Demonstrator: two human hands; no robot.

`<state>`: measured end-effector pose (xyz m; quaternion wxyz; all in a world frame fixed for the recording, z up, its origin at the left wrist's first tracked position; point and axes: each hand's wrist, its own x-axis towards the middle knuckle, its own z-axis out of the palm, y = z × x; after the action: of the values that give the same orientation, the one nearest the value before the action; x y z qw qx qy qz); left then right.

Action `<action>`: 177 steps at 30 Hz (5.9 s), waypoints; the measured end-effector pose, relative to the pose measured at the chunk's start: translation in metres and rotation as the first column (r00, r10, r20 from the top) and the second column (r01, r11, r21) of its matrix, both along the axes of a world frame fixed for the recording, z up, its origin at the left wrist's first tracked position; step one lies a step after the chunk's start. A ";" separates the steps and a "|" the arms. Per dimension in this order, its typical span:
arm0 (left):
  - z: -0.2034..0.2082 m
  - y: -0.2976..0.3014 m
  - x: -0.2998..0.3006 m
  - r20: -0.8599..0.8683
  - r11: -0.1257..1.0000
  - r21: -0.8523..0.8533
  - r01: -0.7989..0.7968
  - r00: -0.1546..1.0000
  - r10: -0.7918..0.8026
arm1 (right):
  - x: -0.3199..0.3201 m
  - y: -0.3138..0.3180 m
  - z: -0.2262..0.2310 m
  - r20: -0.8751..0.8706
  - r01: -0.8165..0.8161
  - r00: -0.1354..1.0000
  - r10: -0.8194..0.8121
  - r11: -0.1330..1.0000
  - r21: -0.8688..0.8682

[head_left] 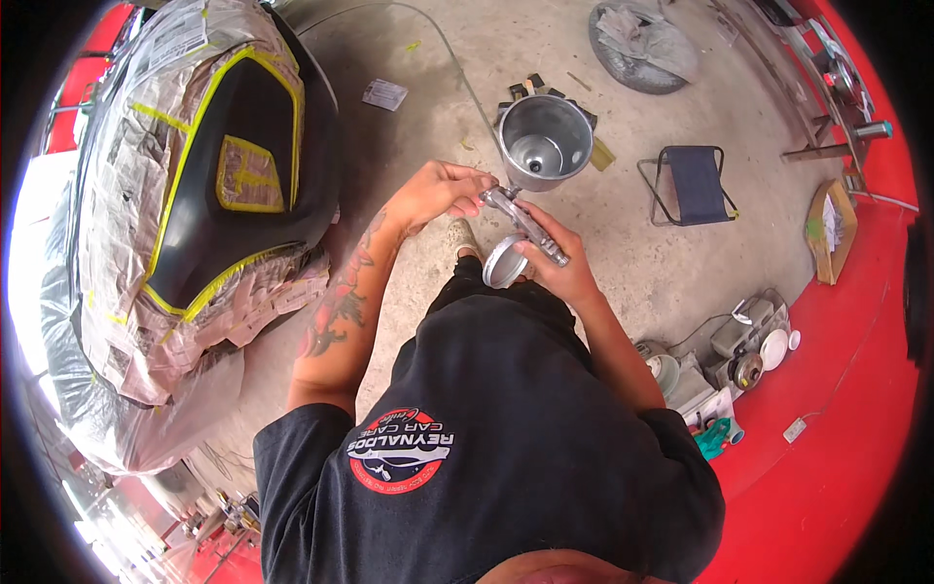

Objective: The person rubs their hand over a black car part that has been partially masked with tape and paper, then holds a spray gun to the surface before beginning to disassemble parts of the gun by hand and place them on the floor.

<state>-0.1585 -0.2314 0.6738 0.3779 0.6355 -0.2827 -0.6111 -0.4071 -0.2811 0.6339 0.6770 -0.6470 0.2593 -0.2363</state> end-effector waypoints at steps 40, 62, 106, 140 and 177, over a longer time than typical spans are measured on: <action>-0.029 0.008 -0.008 0.137 0.935 0.314 0.166 0.966 -0.218 | -0.014 -0.010 0.017 -0.010 -0.203 0.979 0.204 0.970 -0.132; -0.018 0.027 -0.008 -0.425 0.997 -0.020 -0.076 0.903 0.060 | -0.009 0.000 0.006 0.007 -0.068 0.998 0.068 0.997 -0.023; -0.028 0.040 -0.035 -0.457 0.948 -0.137 -0.286 0.868 0.196 | -0.015 0.015 0.007 0.034 -0.036 0.999 0.037 0.999 -0.014; -0.014 0.031 -0.037 -0.331 0.955 -0.065 -0.289 0.909 0.252 | -0.017 0.018 0.006 0.067 -0.058 0.996 0.062 0.996 -0.073; -0.021 0.035 -0.027 -0.264 0.968 -0.222 -0.115 0.963 0.054 | -0.016 0.021 0.007 -0.022 -0.039 0.999 0.039 0.998 -0.039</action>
<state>-0.1851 -0.1964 0.6527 0.5098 0.5133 -0.2745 -0.6334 -0.4231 -0.2600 0.6408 0.6656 -0.6678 0.2492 -0.2211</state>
